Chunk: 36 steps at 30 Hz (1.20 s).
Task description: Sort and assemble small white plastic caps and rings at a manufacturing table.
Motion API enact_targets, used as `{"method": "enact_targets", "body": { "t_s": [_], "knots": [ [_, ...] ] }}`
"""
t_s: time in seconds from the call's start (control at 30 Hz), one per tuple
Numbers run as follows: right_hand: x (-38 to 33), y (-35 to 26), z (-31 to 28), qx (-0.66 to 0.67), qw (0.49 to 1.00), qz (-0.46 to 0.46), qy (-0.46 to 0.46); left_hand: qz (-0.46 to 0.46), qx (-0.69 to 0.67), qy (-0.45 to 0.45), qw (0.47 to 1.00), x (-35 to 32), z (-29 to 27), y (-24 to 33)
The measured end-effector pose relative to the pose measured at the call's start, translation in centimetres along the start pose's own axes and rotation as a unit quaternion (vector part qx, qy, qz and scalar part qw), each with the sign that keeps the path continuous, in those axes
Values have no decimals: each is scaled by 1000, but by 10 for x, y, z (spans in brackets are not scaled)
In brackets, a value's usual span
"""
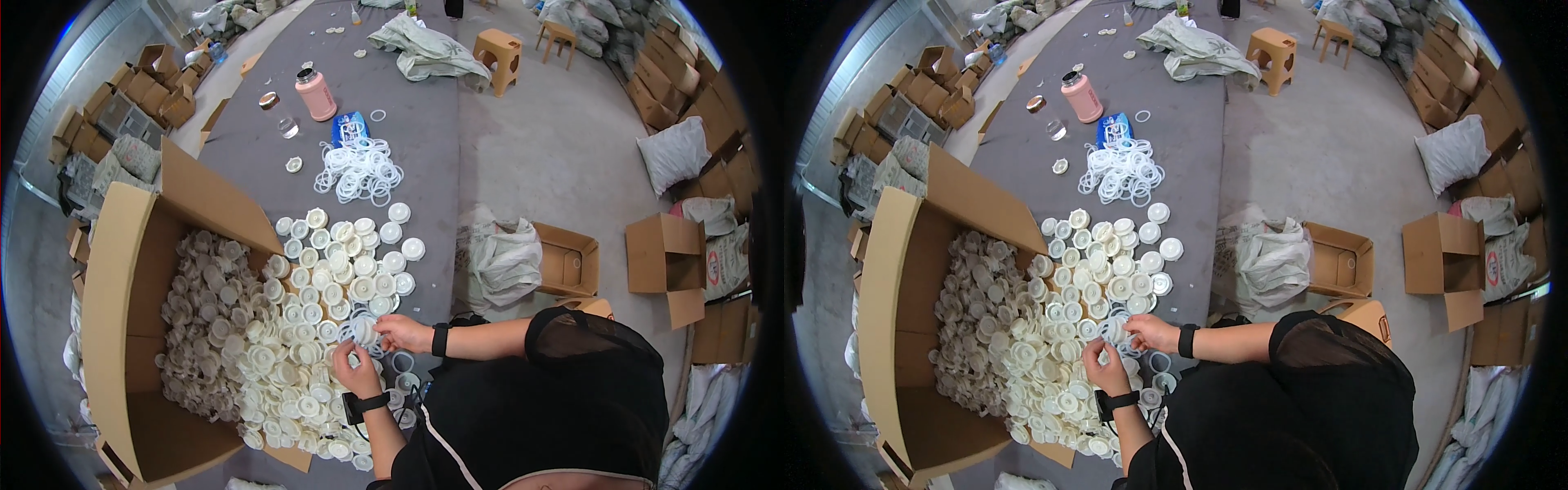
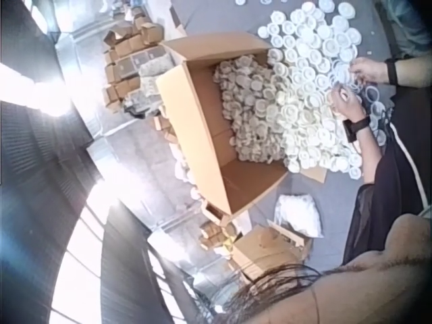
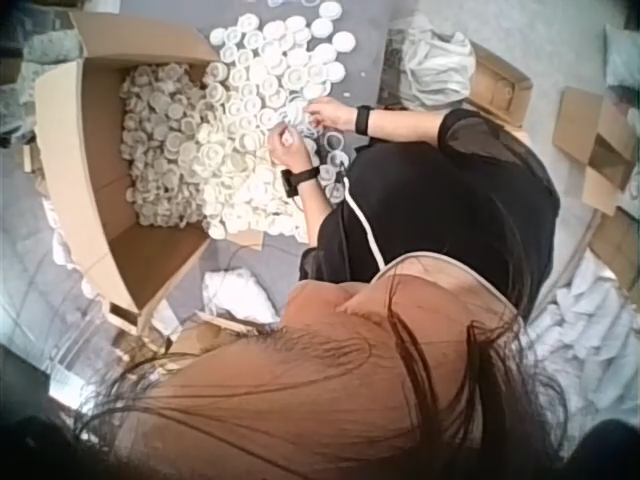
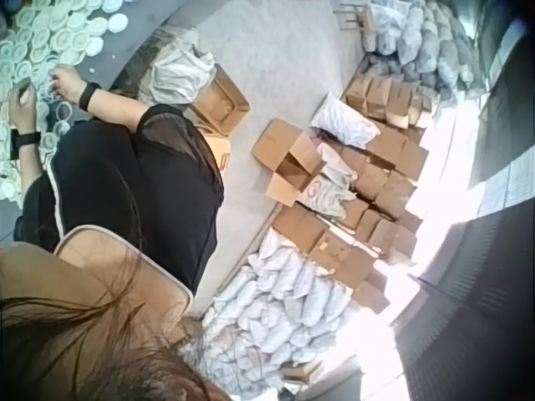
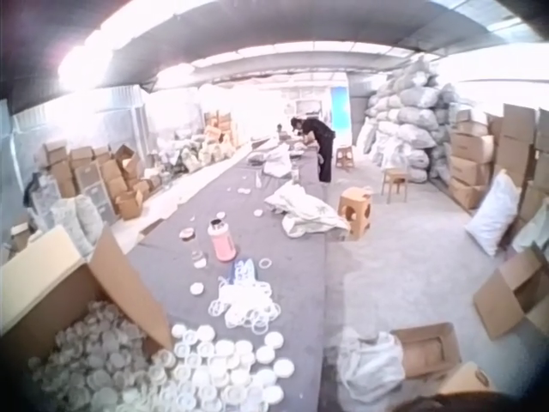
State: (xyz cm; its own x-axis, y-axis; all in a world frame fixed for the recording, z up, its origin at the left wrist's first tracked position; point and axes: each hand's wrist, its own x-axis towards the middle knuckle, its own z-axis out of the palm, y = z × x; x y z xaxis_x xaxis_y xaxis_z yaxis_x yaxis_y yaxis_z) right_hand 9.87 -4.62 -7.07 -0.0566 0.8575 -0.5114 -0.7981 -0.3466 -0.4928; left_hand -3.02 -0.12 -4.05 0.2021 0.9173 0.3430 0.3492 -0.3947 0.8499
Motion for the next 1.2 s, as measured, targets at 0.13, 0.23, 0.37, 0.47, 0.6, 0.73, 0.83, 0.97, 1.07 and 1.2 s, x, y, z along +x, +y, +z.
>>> {"method": "enact_targets", "body": {
  "t_s": [0.13,0.23,0.37,0.47,0.6,0.73,0.83,0.97,1.07,1.2],
  "knots": [
    [-7,-9,4,55,997,-4,-49,116,74,-62,989,-4,0,7],
    [-12,-12,10,18,999,-13,-33,120,78,-79,987,-9,0,6],
    [-13,-10,10,-13,999,-22,-33,162,93,-85,979,-10,-1,12],
    [-12,-7,8,-30,998,-29,-37,161,90,-77,980,-11,2,15],
    [-17,-10,13,-82,996,-37,-19,41,5,-43,998,-16,4,7],
    [-15,-4,18,-83,994,-70,-25,-224,-227,66,945,-18,9,5],
    [-18,-4,22,-47,994,-82,-46,-345,-402,80,844,-7,9,18],
    [-16,-2,23,-39,994,-87,-60,-385,-479,44,788,-3,4,22],
    [-15,-1,26,-34,993,-91,-62,-390,-481,59,783,-5,6,16],
    [-13,2,33,-4,993,-97,-70,-401,-556,40,727,-7,3,-1]
  ]
}}
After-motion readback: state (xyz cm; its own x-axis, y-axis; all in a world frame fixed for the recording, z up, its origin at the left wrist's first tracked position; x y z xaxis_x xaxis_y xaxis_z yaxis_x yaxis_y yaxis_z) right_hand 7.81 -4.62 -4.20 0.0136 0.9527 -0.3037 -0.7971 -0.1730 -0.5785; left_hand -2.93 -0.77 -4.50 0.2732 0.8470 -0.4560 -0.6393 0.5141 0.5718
